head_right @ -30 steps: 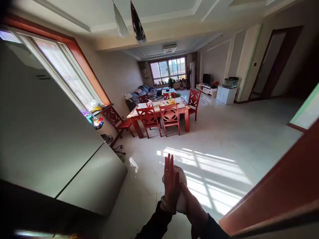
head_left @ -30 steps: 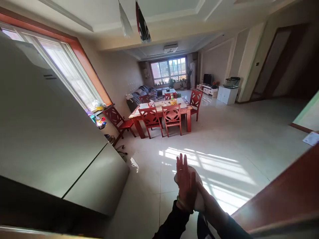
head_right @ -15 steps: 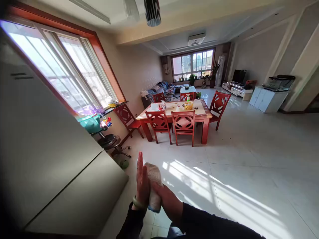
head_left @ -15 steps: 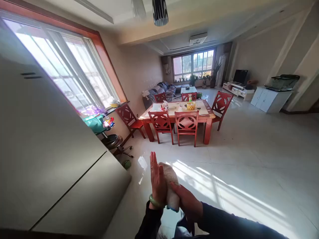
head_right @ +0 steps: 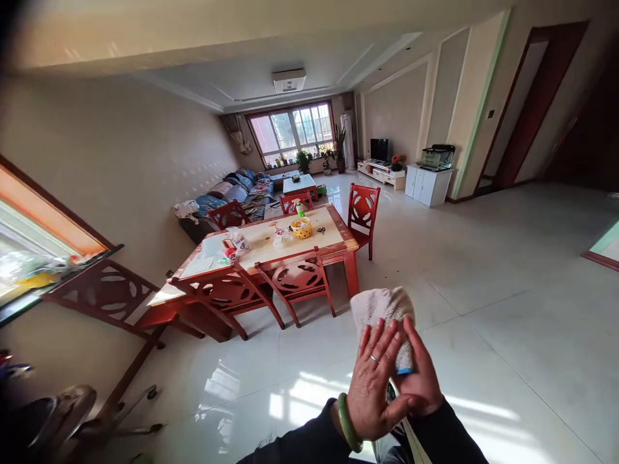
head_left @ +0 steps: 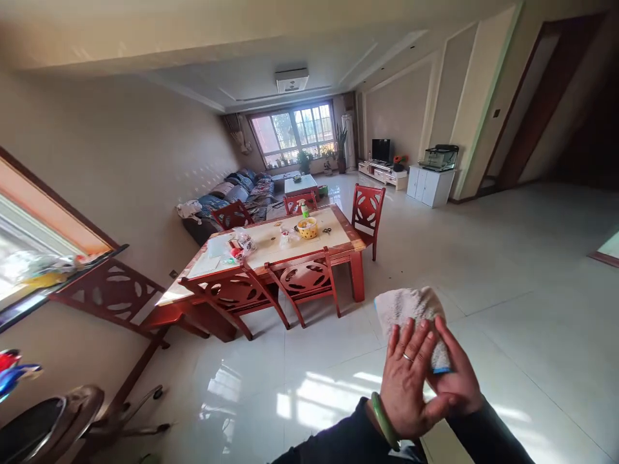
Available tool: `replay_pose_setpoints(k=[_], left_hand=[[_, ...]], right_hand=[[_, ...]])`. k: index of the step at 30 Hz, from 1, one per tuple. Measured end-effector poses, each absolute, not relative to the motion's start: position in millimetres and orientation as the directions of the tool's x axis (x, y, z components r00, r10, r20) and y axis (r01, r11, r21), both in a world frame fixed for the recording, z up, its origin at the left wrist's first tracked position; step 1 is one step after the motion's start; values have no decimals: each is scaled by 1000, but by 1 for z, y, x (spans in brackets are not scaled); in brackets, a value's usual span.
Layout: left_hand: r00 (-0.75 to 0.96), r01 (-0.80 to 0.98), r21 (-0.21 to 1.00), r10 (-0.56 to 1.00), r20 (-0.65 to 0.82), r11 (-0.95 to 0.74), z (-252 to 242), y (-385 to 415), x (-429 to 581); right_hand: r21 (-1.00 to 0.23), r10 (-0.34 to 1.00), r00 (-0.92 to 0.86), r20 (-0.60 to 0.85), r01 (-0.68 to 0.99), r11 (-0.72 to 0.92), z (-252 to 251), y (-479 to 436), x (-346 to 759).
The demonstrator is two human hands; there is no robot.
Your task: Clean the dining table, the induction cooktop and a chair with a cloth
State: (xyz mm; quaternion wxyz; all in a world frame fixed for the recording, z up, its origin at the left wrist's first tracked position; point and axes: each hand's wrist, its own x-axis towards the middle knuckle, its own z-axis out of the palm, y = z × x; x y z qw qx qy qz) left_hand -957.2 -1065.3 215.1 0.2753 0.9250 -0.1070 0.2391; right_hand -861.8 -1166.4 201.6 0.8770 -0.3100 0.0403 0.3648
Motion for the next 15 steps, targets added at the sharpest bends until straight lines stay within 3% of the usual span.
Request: replay_pose_setpoints(k=[2,5,10,15], left_hand=[[869,-392,499,-132,478,-772,204,-1042,-901],[872,-410,610,-96,480,-678,197,-997,-822],[825,-186,798,350,443,-573,187,-899,-736],[555,170,882,782,283,-440,143,-782,-691]], right_hand=[[-517,501,771,-395,-637,573,199,-1148,-795],[-552,454,813,-365,-582,598,209,-1106,-701],[-594,531,798,-286,-582,555,214,-1016,-576],[-564,612,678,-407,-713,416,175,-905,-477]])
